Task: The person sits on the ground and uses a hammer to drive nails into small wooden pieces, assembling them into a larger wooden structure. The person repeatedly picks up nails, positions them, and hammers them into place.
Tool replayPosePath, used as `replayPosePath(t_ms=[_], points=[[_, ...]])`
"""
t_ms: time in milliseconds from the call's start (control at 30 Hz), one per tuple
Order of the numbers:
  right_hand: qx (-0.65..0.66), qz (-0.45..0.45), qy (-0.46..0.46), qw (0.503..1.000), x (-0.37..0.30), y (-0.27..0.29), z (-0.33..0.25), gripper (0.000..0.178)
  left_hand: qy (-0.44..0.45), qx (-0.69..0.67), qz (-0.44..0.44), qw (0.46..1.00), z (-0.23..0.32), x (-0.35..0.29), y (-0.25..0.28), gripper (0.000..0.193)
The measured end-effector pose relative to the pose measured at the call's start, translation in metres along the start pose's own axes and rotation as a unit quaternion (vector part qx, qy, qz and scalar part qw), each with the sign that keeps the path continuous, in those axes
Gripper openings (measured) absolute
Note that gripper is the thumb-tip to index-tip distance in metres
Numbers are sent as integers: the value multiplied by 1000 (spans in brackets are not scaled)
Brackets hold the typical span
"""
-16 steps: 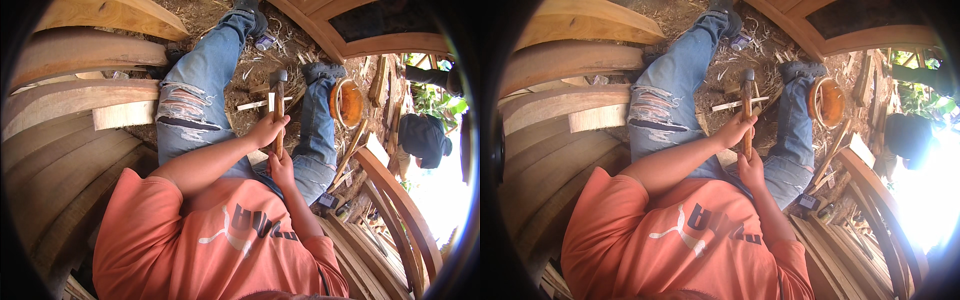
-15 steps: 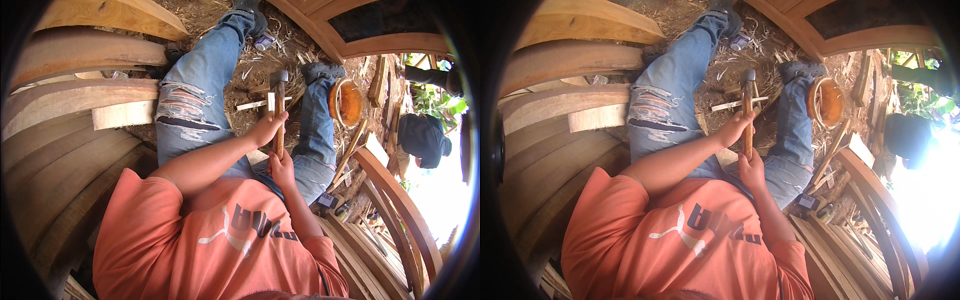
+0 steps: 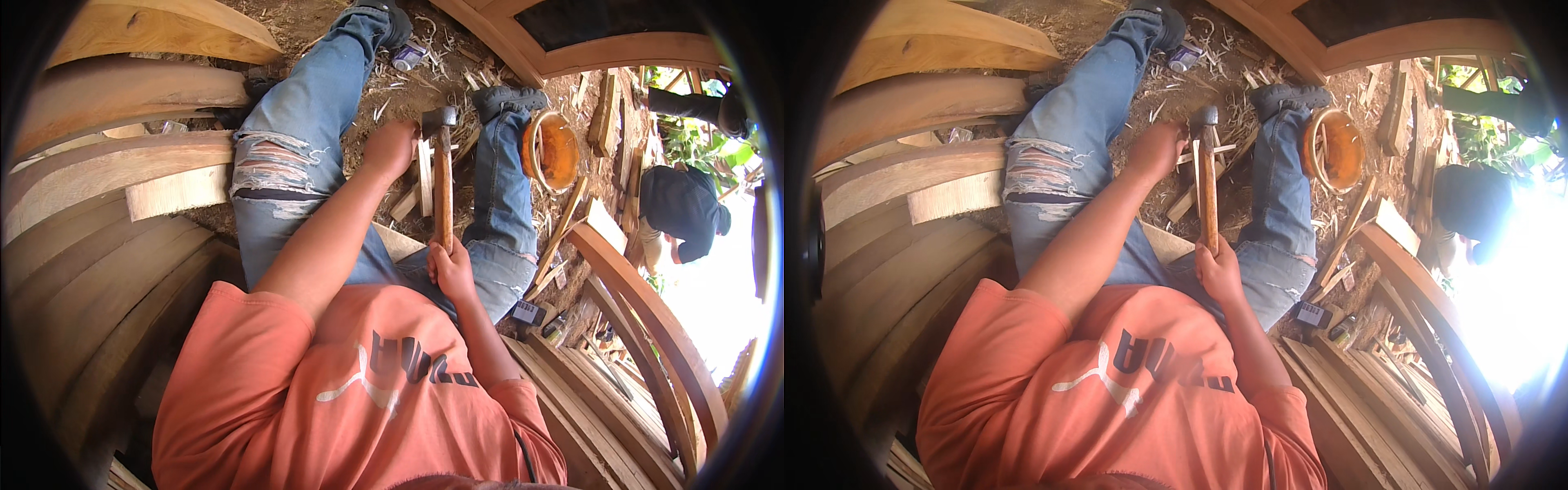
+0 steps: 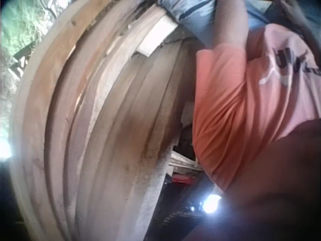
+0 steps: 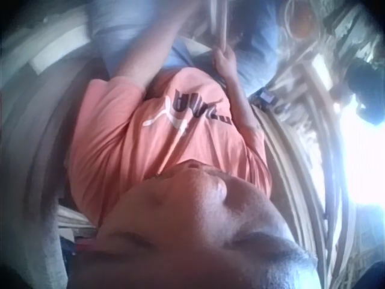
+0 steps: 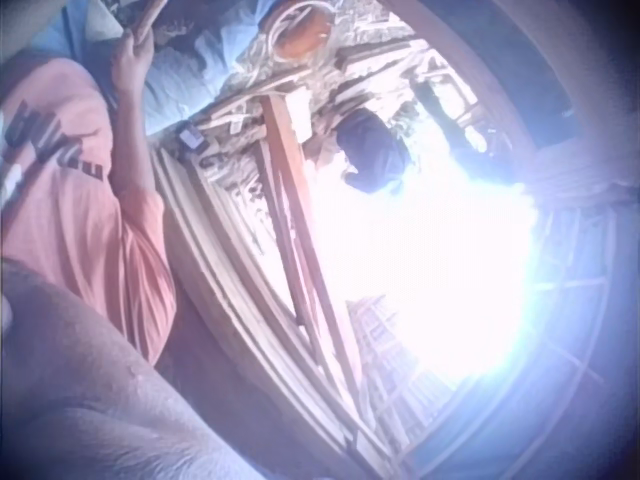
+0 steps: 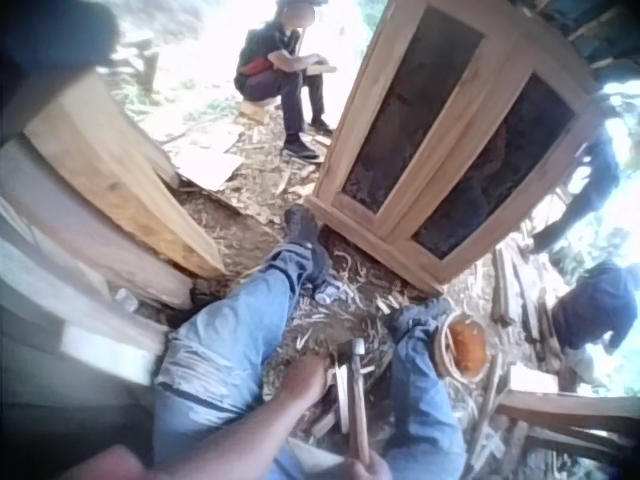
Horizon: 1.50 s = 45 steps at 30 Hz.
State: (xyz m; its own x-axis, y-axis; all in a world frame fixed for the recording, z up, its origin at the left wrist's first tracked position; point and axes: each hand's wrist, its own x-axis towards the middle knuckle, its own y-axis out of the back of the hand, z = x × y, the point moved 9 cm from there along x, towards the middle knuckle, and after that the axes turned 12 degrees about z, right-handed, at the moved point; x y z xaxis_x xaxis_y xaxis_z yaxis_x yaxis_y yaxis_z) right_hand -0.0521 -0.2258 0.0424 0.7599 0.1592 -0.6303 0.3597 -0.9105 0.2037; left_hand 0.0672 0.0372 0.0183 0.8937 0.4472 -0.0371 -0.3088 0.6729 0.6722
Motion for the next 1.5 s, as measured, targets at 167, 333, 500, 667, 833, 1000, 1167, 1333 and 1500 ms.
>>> replayPosePath(t_ms=[167, 333, 500, 667, 833, 1000, 1167, 1333, 1500], points=[[9, 4, -10, 1000, -1, 1, 0, 12, -45, 2, 37, 998, 3, 0, 4, 19], [21, 9, -5, 1000, -2, -2, -1, 13, -51, 2, 43, 998, 4, -1, 4, 19], [23, -18, 15, 999, 0, -5, 4, 15, -71, -8, 63, 995, 1, -2, 0, 19], [-56, 4, 41, 998, -3, -14, -2, 18, -66, 4, 53, 996, 6, 1, 7, 20], [-146, 1, 76, 986, -8, -22, -17, 38, -77, 35, 66, 994, 16, 0, 15, 21], [-130, -20, 104, 986, -11, -26, -21, 41, -127, 76, 69, 987, -2, 5, 5, 25], [-131, -33, 104, 985, -5, -26, -11, 43, -139, 101, 39, 984, -5, 8, 0, 27], [-99, -24, 112, 989, -2, -22, -7, 41, -133, 100, 46, 985, 5, 5, 5, 27], [-83, -18, 112, 990, -1, -20, -4, 39, -135, 91, 45, 986, 6, 5, 6, 27]])
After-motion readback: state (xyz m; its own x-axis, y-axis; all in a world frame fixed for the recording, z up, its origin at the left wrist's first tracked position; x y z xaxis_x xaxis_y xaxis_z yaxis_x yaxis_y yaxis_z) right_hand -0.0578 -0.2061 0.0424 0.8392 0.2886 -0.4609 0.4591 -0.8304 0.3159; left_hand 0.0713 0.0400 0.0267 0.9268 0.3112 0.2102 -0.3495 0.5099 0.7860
